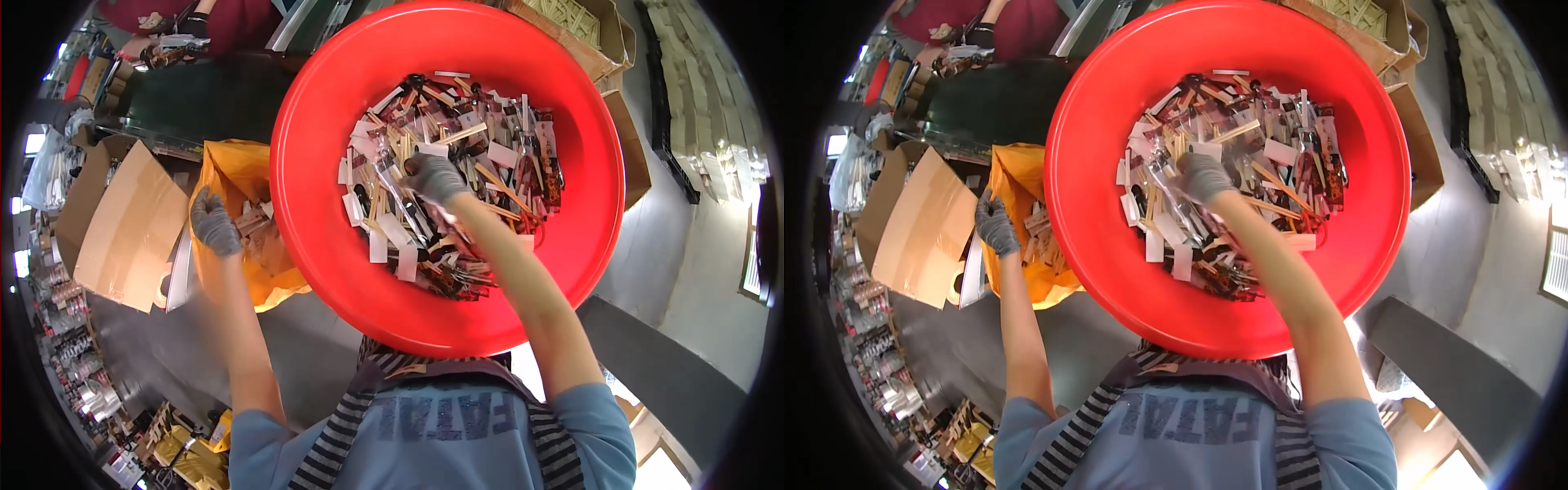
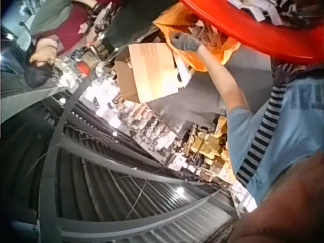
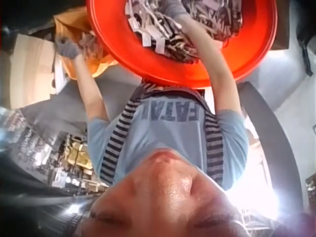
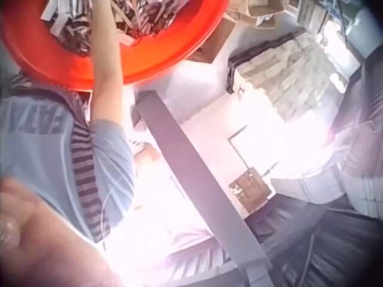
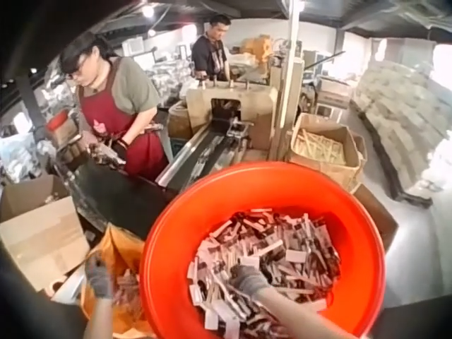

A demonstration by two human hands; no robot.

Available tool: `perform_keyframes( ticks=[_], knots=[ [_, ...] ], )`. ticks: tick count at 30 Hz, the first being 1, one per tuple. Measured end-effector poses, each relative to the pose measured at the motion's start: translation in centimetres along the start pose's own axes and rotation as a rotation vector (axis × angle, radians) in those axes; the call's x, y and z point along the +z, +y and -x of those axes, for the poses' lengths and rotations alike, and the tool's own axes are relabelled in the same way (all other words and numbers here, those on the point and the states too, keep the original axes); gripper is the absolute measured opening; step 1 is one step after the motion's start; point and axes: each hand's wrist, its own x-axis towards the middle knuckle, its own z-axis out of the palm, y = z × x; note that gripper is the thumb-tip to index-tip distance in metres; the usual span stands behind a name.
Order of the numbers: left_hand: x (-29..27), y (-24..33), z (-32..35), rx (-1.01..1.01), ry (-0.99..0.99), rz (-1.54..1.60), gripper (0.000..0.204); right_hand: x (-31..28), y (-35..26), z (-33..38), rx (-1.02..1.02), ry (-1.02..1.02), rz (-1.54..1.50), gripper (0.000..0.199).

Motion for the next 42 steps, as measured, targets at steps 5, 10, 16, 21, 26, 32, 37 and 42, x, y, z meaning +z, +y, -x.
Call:
perform_keyframes(
  ticks=[5,10,16,21,26,32,37,42],
  knots=[
    [2.3,12.9,6.6,0.545,-0.568,-0.096,0.024,4.5,-0.3,-5.8,0.179,0.119,0.111,0.040],
    [10.9,12.6,7.8,0.530,-1.188,-0.287,0.043,3.4,1.0,-4.2,0.152,0.158,-0.080,0.017],
    [27.6,5.3,8.7,-0.177,-1.100,-0.179,0.044,-1.0,4.4,5.1,-0.120,0.520,-0.630,0.013],
    [27.1,5.4,11.3,-0.174,-0.901,0.019,0.039,-3.9,7.5,11.0,-0.044,0.311,-0.831,0.016],
    [18.6,14.3,9.4,-0.189,-0.922,0.951,0.028,-7.0,5.4,15.6,-0.059,0.158,-0.842,0.026],
    [10.4,20.9,8.8,-0.171,-0.915,0.759,0.031,-8.2,2.4,17.4,-0.545,0.205,-0.201,0.022],
    [6.8,23.7,10.8,-0.003,-0.932,0.722,0.035,-11.0,-2.8,18.7,-0.702,0.468,-0.084,0.019],
    [3.4,27.8,13.5,0.091,-1.002,0.716,0.035,-13.6,-4.7,18.9,-0.837,0.706,-0.029,0.019]
  ],
)
